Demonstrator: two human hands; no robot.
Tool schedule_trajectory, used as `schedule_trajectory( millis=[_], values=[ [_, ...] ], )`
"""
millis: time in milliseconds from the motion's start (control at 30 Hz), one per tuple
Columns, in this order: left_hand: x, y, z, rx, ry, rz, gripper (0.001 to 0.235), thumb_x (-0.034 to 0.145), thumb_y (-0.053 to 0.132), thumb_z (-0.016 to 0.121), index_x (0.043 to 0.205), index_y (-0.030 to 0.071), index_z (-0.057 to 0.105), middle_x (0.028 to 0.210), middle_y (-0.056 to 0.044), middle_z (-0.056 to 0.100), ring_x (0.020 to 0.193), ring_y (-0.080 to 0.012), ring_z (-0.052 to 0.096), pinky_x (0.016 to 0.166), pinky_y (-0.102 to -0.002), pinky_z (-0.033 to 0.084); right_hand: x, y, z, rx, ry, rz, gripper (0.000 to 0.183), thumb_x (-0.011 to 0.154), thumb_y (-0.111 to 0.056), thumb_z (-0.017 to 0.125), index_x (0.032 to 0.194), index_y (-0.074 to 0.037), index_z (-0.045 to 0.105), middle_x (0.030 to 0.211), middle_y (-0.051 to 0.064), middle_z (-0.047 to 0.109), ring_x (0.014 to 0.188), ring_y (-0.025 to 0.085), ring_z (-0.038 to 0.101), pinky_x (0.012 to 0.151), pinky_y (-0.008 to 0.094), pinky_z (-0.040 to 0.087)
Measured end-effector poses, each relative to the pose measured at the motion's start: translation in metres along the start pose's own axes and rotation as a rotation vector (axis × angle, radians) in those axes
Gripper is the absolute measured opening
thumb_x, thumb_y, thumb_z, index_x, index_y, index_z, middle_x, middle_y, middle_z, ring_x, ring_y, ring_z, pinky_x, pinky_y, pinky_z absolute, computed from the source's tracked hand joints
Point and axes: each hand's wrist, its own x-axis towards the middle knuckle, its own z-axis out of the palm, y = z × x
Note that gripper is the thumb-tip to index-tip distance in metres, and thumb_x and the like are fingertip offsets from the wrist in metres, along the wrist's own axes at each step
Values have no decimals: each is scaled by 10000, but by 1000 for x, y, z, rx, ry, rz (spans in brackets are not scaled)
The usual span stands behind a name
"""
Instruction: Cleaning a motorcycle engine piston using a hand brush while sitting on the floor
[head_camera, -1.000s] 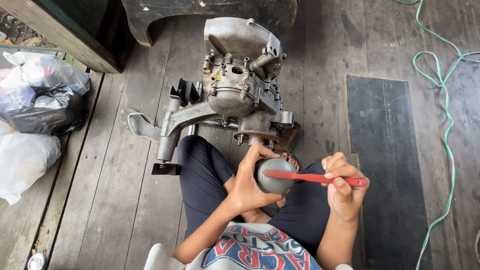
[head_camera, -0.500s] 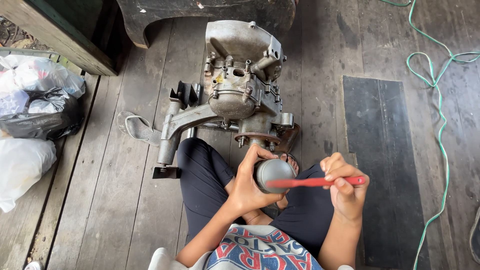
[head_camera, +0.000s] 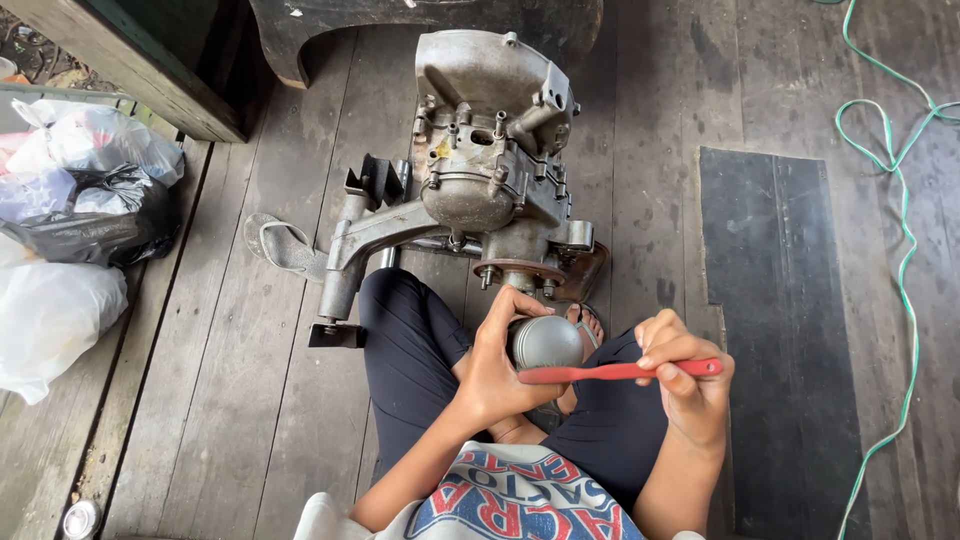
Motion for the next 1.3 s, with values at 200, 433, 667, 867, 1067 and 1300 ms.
schedule_trajectory(
  millis=[200, 433, 667, 867, 1067, 1300],
  values=[
    [3, -3, 7, -7, -17, -7, 609, 524, 43, 861, 1063, 23, 579, 1021, -178, 609, 1039, -399, 688, 910, -525, 558, -5, 6, -22, -65, 70, 14, 270, 950, -182, 628, 757, 3, 667, 516, 94, 525, 671, 171, 466, 772, 358, 456],
    [3, 26, 13, 63, -102, -6, 566, 603, 49, 792, 1086, 34, 496, 1036, -100, 596, 903, -201, 623, 870, -318, 540, -11, -17, -14, 69, 26, 95, 141, 877, -168, 567, 850, -158, 705, 606, -45, 535, 739, 85, 459, 869, 301, 396],
    [-2, 23, 18, 28, -126, -39, 626, 598, 120, 851, 1100, 48, 484, 1029, -71, 577, 912, -190, 619, 880, -322, 531, -16, -17, -17, 56, 35, 32, 125, 901, -206, 545, 829, -175, 643, 593, -59, 507, 830, 109, 441, 881, 307, 412],
    [-2, 23, 20, 5, -146, -41, 634, 592, 49, 818, 1126, 61, 476, 1062, -59, 566, 940, -195, 622, 913, -329, 543, -17, -19, -20, 54, 92, 37, 112, 926, -207, 557, 851, -174, 633, 654, -49, 510, 787, 95, 439, 871, 300, 409],
    [1, 27, 20, -26, -161, -36, 633, 587, 45, 804, 1130, 61, 479, 1074, -68, 576, 982, -213, 641, 951, -353, 543, -17, -17, -21, 80, 116, 36, 119, 927, -189, 538, 850, -160, 625, 679, -29, 521, 804, 106, 440, 859, 302, 407],
    [-3, 26, 20, -15, -133, -5, 648, 606, 58, 848, 1141, 57, 481, 1051, -48, 553, 942, -189, 641, 925, -330, 552, -19, -19, -21, 75, 156, 74, 145, 933, -197, 515, 842, -170, 624, 624, -44, 488, 863, 107, 473, 970, 322, 408]
  ],
)
